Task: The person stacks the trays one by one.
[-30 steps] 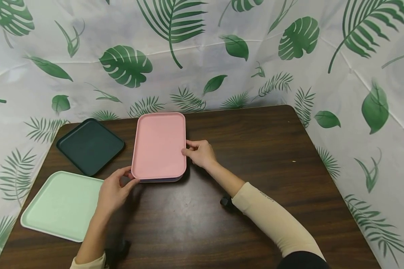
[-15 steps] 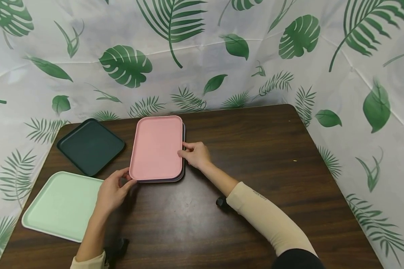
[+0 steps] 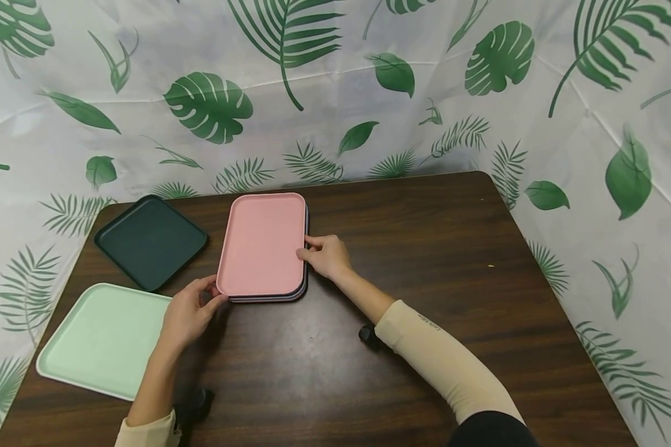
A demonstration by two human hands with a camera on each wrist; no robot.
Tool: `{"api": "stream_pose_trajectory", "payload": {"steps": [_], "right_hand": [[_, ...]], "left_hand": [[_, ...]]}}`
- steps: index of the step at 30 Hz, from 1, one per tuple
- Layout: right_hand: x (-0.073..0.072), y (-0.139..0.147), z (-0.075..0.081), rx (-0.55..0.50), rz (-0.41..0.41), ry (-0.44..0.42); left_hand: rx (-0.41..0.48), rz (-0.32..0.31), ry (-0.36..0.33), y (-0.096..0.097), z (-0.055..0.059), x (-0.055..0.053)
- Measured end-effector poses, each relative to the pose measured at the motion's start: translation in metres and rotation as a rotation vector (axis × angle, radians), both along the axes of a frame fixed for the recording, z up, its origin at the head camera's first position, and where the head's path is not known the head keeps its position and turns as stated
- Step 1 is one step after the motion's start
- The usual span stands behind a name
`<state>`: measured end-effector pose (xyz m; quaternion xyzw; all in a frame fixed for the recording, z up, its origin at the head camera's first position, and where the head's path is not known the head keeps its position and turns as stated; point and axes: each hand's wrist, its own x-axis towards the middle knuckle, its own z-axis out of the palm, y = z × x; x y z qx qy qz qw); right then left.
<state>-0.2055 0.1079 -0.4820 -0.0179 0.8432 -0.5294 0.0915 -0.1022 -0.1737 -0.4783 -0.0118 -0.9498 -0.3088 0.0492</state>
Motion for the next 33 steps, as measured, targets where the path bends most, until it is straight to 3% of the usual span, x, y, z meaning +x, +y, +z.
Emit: {"api": "stream_pose_trajectory", "payload": {"steps": [17,33], "right_hand": [[0.0013,0.0013,-0.0023,0.054,-0.004,0.006],[0.0028,0.0031,-0.0043,0.066,0.036,0.035]], "left_hand": [[-0.043,0.007,-0.037,0.0029,-0.0001,0.0015],[-0.025,0.015,-0.062,0.0037,0.0008,0.0035]]}}
